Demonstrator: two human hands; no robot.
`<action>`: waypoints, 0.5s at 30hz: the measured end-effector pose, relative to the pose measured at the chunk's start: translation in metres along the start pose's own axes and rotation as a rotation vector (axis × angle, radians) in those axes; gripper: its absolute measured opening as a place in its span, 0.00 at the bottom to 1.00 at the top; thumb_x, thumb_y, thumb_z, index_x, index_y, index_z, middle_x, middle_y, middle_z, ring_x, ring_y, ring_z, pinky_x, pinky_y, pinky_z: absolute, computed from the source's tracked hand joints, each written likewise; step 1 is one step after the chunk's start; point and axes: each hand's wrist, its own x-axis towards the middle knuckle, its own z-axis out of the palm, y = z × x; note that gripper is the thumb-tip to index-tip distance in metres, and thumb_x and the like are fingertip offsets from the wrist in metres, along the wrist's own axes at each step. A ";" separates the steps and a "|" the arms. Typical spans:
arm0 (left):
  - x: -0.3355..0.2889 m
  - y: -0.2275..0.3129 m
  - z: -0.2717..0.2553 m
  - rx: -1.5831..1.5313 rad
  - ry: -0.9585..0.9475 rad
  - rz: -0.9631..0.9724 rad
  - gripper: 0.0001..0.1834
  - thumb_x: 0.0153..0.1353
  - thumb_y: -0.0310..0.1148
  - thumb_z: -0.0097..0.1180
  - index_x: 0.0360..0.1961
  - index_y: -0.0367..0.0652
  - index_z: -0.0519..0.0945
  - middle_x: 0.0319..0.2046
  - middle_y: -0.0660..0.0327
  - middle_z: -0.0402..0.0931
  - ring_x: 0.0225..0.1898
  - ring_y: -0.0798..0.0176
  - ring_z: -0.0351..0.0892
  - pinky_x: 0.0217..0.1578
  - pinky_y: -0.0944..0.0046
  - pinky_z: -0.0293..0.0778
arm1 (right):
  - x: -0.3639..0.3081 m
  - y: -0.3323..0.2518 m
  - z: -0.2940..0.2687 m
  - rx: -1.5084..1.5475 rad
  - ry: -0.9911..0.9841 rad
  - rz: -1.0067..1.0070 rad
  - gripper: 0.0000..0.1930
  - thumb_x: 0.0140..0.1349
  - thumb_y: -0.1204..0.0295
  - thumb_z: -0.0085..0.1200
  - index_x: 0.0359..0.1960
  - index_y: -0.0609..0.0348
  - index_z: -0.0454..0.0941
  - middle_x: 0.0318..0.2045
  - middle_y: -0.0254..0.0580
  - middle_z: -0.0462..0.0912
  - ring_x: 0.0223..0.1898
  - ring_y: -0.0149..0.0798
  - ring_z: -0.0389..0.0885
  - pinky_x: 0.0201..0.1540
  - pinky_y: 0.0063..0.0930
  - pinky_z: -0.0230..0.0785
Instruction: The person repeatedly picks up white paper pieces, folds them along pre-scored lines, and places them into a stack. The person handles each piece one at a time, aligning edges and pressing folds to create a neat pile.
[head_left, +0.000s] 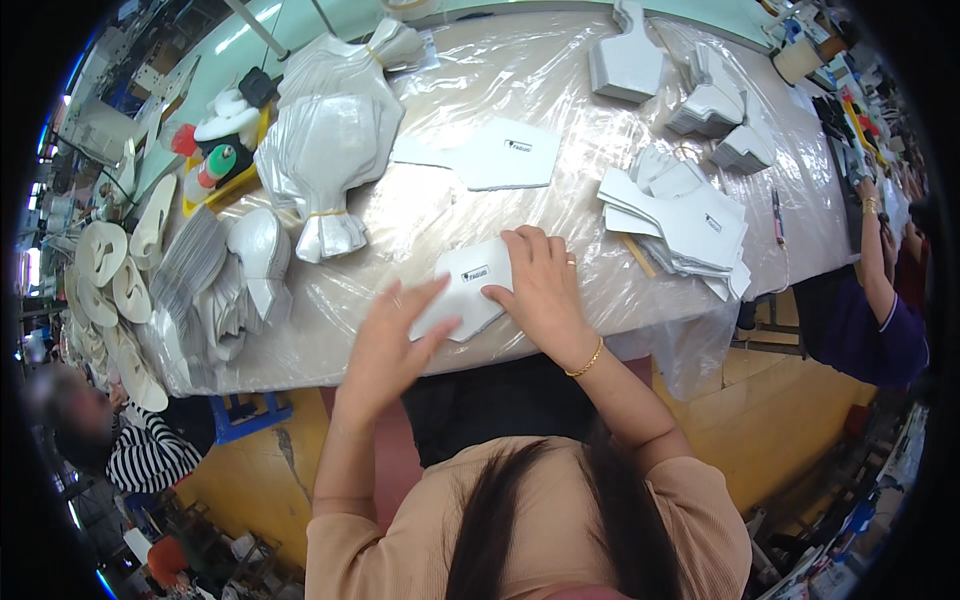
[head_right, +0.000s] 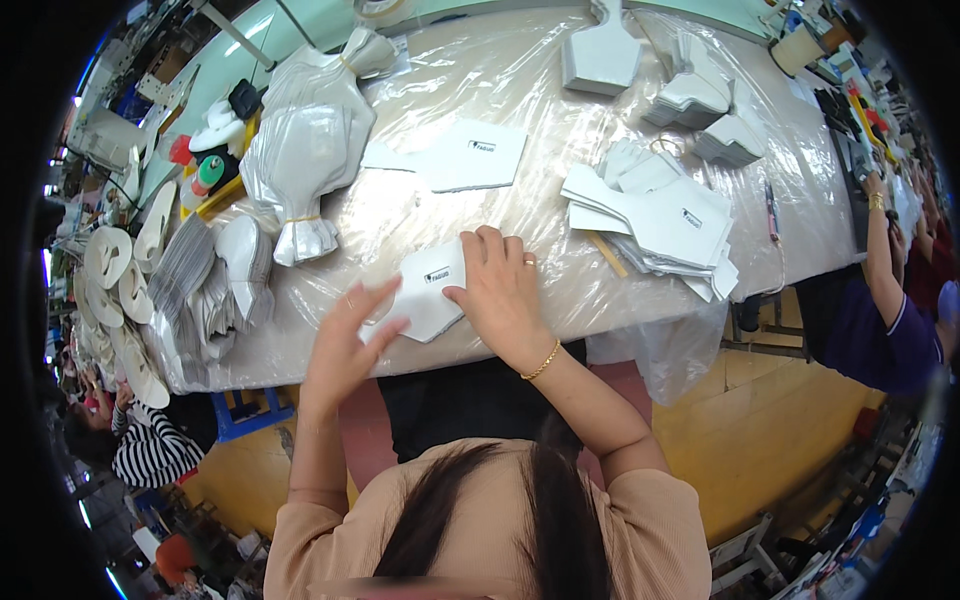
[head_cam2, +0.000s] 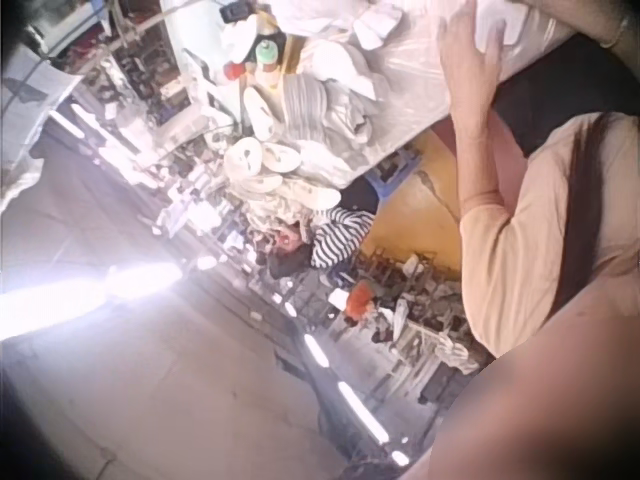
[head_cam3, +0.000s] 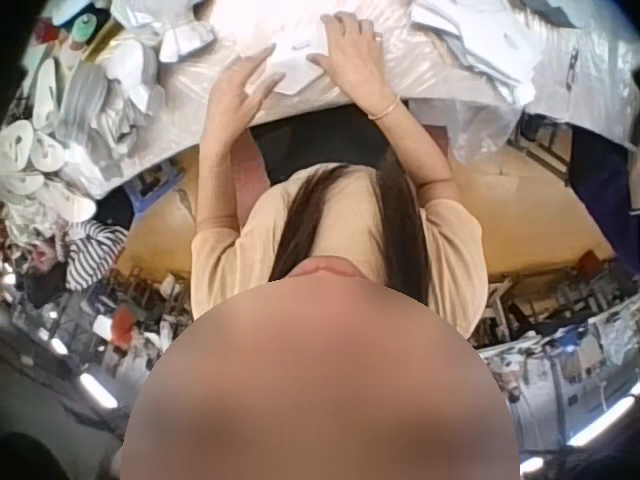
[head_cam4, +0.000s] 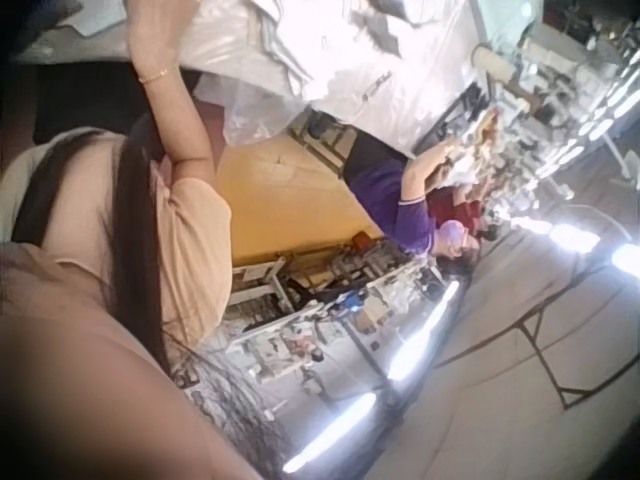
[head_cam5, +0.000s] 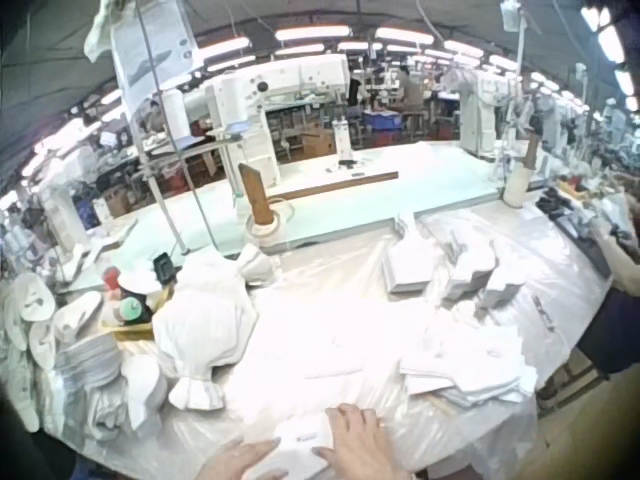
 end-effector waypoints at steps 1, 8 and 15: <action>0.019 -0.006 0.002 -0.046 0.032 -0.035 0.24 0.60 0.35 0.65 0.58 0.41 0.79 0.52 0.49 0.81 0.55 0.47 0.79 0.63 0.54 0.66 | 0.000 0.001 -0.002 0.064 -0.016 -0.004 0.34 0.53 0.65 0.69 0.60 0.62 0.68 0.57 0.49 0.73 0.53 0.54 0.72 0.56 0.43 0.66; 0.177 -0.041 0.040 0.072 0.124 0.111 0.28 0.61 0.40 0.64 0.60 0.36 0.75 0.60 0.44 0.73 0.58 0.42 0.74 0.58 0.54 0.70 | -0.015 -0.009 -0.021 0.736 -0.089 0.036 0.27 0.61 0.78 0.60 0.61 0.59 0.66 0.45 0.52 0.78 0.43 0.46 0.80 0.49 0.34 0.74; 0.205 -0.030 0.056 0.406 -0.027 0.054 0.44 0.46 0.38 0.74 0.65 0.38 0.70 0.54 0.45 0.75 0.53 0.43 0.76 0.53 0.52 0.74 | -0.047 0.043 -0.121 1.011 0.287 0.112 0.25 0.62 0.79 0.59 0.61 0.57 0.68 0.46 0.37 0.77 0.46 0.30 0.77 0.47 0.25 0.73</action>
